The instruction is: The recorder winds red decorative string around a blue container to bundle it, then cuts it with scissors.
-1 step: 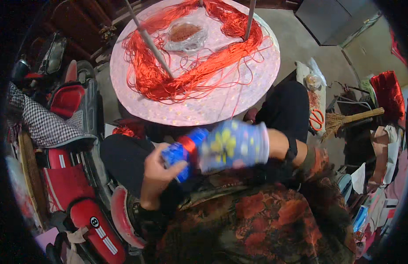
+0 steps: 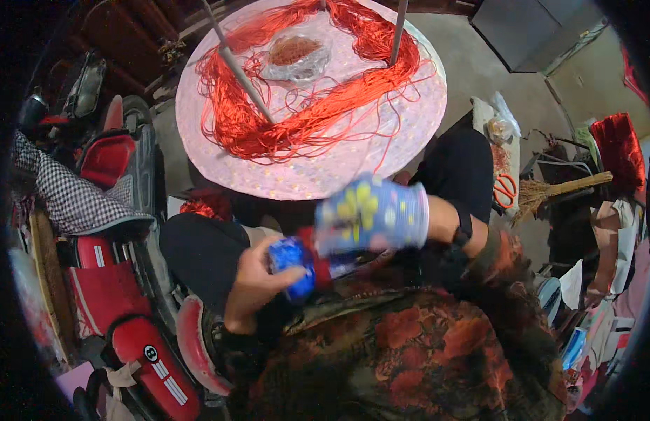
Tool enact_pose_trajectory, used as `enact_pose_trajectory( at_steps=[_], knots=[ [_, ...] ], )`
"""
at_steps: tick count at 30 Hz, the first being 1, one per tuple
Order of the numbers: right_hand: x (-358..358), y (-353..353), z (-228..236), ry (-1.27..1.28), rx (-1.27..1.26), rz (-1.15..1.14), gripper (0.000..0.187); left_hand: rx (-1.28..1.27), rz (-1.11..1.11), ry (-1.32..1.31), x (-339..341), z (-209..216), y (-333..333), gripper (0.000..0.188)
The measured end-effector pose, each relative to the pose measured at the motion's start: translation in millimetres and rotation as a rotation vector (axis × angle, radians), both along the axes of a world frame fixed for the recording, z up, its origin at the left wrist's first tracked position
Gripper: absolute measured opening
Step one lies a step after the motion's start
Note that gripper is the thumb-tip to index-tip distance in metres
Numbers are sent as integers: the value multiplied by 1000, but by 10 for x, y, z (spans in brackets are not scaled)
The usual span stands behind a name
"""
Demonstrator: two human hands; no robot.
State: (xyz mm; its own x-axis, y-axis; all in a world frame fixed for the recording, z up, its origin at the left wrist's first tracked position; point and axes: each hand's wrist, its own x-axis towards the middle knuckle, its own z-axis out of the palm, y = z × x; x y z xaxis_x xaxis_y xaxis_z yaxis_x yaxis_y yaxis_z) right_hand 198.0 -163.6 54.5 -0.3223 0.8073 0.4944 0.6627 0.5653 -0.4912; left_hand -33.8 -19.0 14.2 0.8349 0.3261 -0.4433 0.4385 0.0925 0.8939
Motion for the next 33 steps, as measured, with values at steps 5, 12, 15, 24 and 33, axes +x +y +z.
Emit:
enact_pose_trajectory(
  at_steps=[5, 12, 15, 24, 33],
  knots=[
    [113, -103, -608, 634, -698, -130, 19, -639, 154, -419, -10, 141, -133, 59],
    [-309, -231, -251, -261, -541, -133, 13, 885, 180, -198, -77, -239, -20, 44],
    [-130, -195, -36, -306, -451, -142, 10, 144, 99, -69, 221, -144, -187, 47],
    [527, -242, -557, 290, -252, -454, 22, -655, 39, -461, -122, 124, -186, 58],
    [-179, -460, -337, -4, -390, -90, 15, -41, 598, -398, 151, 51, -95, 52]
  ],
)
